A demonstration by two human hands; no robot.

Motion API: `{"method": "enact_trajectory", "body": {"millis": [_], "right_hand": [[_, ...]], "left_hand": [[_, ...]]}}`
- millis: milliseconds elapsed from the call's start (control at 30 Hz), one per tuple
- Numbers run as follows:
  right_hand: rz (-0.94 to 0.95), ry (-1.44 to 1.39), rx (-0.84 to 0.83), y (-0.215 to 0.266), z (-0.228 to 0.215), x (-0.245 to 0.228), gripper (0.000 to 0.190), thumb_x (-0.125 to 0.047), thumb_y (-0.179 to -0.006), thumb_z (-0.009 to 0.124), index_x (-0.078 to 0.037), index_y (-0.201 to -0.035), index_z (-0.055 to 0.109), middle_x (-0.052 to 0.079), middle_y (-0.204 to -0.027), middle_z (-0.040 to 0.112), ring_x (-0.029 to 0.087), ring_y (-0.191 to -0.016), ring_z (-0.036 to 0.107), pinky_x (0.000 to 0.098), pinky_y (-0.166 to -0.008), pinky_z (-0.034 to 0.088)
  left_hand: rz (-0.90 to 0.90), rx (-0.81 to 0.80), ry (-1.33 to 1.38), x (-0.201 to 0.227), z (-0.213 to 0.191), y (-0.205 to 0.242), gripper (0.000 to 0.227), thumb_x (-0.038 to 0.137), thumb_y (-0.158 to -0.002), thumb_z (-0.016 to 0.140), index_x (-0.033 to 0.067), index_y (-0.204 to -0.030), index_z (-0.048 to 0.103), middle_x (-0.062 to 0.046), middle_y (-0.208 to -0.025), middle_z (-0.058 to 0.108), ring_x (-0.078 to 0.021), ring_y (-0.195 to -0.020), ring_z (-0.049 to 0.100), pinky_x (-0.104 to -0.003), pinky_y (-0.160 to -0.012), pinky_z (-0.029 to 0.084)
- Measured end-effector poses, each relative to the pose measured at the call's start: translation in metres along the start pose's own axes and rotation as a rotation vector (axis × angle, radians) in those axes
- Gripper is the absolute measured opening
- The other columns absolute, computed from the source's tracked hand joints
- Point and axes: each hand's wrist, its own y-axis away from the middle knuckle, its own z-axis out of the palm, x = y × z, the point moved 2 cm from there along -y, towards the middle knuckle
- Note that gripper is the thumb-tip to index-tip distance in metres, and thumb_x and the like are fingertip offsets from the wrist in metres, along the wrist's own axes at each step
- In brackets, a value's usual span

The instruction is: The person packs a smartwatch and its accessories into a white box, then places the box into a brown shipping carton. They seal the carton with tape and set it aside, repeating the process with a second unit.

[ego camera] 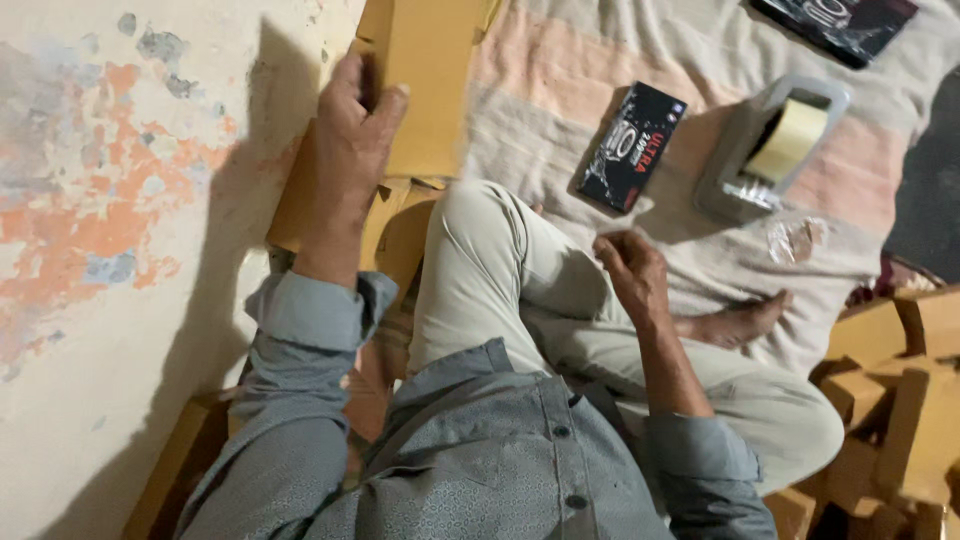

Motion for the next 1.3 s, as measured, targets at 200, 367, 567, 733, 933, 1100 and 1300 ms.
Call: {"method": "enact_trajectory", "body": {"millis": [200, 367, 567, 733, 933, 1100, 1300], "right_hand": [[-0.633, -0.233, -0.134, 0.049, 0.003, -0.101, 0.12, -0.03, -0.083, 0.09, -0.013, -0.168, 0.007, 0.021, -0.162, 0.041, 0.029, -0.137, 0.059, 0.0443, -0.101, 0.061], [-0.491, -0.395, 0.051, 0.077, 0.006, -0.126, 0.094, -0.018, -0.094, 0.086, -0.005, -0.166, 0.027, 0.02, -0.139, 0.062, 0.022, -0.113, 0.07, 0.0388, -0.093, 0.063], [-0.54, -0.549, -0.016, 0.108, -0.006, -0.114, 0.064, -0.017, -0.1, 0.073, -0.002, -0.153, 0.04, 0.013, -0.138, 0.062, 0.02, -0.129, 0.063, 0.0347, -0.11, 0.055], [-0.385, -0.66, 0.178, 0.118, -0.026, -0.097, 0.05, -0.019, -0.103, 0.072, 0.0, -0.144, 0.052, 0.012, -0.129, 0.066, 0.018, -0.114, 0.065, 0.0315, -0.1, 0.056], [-0.401, -0.632, 0.133, 0.126, -0.019, -0.112, 0.051, -0.007, -0.093, 0.074, 0.0, -0.14, 0.054, 0.012, -0.125, 0.067, 0.019, -0.113, 0.067, 0.0339, -0.1, 0.058], [-0.344, -0.626, 0.081, 0.14, 0.0, -0.13, 0.047, -0.001, -0.093, 0.069, 0.0, -0.137, 0.052, 0.009, -0.127, 0.066, 0.016, -0.118, 0.064, 0.0289, -0.106, 0.053], [-0.349, -0.375, 0.306, 0.135, -0.005, -0.096, 0.028, -0.008, -0.097, 0.063, 0.001, -0.123, 0.058, 0.009, -0.113, 0.068, 0.014, -0.104, 0.067, 0.0254, -0.094, 0.058]], "left_hand": [[-0.294, -0.099, 0.829, 0.047, 0.081, 0.068, 0.042, 0.021, -0.094, 0.075, -0.0066, -0.124, 0.064, -0.012, -0.114, 0.069, -0.0192, -0.106, 0.066, -0.035, -0.098, 0.054], [-0.35, -0.215, 1.016, 0.072, 0.105, 0.119, 0.041, 0.02, -0.099, 0.07, -0.0052, -0.129, 0.057, -0.01, -0.117, 0.068, -0.0174, -0.108, 0.065, -0.034, -0.097, 0.054], [-0.115, -0.364, 0.79, 0.095, 0.089, 0.159, 0.039, 0.017, -0.107, 0.065, -0.0031, -0.138, 0.052, -0.009, -0.127, 0.064, -0.0146, -0.117, 0.061, -0.032, -0.106, 0.051], [-0.126, -0.776, 0.625, 0.102, 0.09, 0.197, 0.046, 0.011, -0.099, 0.07, 0.0013, -0.139, 0.049, -0.01, -0.127, 0.063, -0.0163, -0.12, 0.061, -0.033, -0.106, 0.051], [-0.084, -0.602, 0.714, 0.115, 0.083, 0.184, 0.042, 0.013, -0.105, 0.066, 0.0058, -0.142, 0.049, -0.007, -0.13, 0.062, -0.016, -0.118, 0.062, -0.033, -0.104, 0.053], [0.162, -0.462, 0.322, 0.131, 0.086, 0.177, 0.027, 0.013, -0.106, 0.062, 0.0039, -0.131, 0.056, -0.01, -0.107, 0.068, -0.0186, -0.099, 0.066, -0.034, -0.095, 0.056], [0.253, -0.36, 0.22, 0.132, 0.098, 0.193, 0.026, 0.013, -0.11, 0.052, 0.0023, -0.134, 0.052, -0.013, -0.121, 0.066, -0.0245, -0.113, 0.069, -0.032, -0.097, 0.054]]}}
